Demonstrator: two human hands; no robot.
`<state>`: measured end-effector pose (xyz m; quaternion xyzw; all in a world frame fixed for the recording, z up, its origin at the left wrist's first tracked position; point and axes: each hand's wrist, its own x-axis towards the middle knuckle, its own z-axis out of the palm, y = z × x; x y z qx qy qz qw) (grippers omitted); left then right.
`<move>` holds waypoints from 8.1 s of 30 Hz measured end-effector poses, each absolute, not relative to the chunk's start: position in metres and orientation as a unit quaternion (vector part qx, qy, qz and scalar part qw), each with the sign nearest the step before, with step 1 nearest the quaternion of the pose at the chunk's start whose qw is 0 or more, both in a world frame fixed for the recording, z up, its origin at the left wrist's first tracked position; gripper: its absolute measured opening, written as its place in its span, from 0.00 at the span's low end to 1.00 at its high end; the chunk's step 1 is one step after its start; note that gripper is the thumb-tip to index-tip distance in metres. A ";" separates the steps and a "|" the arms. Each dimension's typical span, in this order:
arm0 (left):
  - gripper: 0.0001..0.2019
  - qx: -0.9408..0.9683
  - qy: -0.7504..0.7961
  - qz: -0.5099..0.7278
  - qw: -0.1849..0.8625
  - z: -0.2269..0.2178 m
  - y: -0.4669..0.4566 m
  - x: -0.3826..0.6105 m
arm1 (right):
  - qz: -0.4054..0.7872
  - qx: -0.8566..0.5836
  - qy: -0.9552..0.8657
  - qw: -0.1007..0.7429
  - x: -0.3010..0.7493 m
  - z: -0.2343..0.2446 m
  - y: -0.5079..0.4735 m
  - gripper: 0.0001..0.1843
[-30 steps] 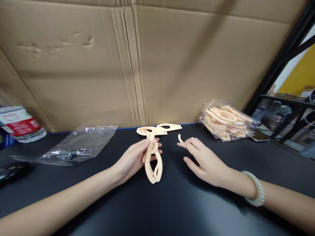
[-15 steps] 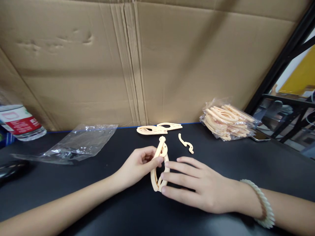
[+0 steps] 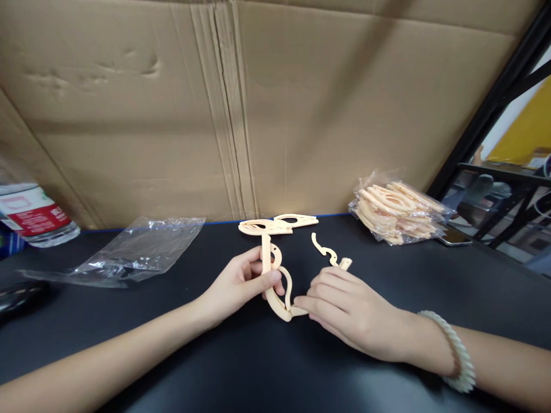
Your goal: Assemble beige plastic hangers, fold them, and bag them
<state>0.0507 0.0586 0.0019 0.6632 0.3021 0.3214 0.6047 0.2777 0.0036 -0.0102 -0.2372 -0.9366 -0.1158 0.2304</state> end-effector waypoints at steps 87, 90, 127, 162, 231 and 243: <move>0.16 0.686 0.349 0.312 0.557 -0.005 0.061 0.053 | -0.082 -0.292 -0.930 0.208 0.297 -0.009 0.022 0.18; 0.18 0.695 0.333 0.296 0.564 -0.007 0.062 0.052 | -0.088 -0.240 -0.948 0.188 0.290 -0.007 0.013 0.20; 0.20 0.808 0.375 0.298 0.344 -0.005 0.052 0.052 | 0.567 -0.322 -0.621 0.435 0.276 -0.017 0.014 0.18; 0.12 0.931 0.158 0.177 -0.278 -0.008 0.037 0.051 | 0.361 -0.429 -0.784 0.266 0.266 -0.015 -0.008 0.18; 0.17 0.925 0.209 0.316 0.021 -0.012 0.045 0.045 | -0.123 -0.232 -0.936 0.233 0.288 -0.014 0.010 0.11; 0.06 0.962 0.131 0.225 0.083 -0.006 0.041 0.050 | -0.142 -0.233 -0.922 0.273 0.280 -0.010 0.002 0.15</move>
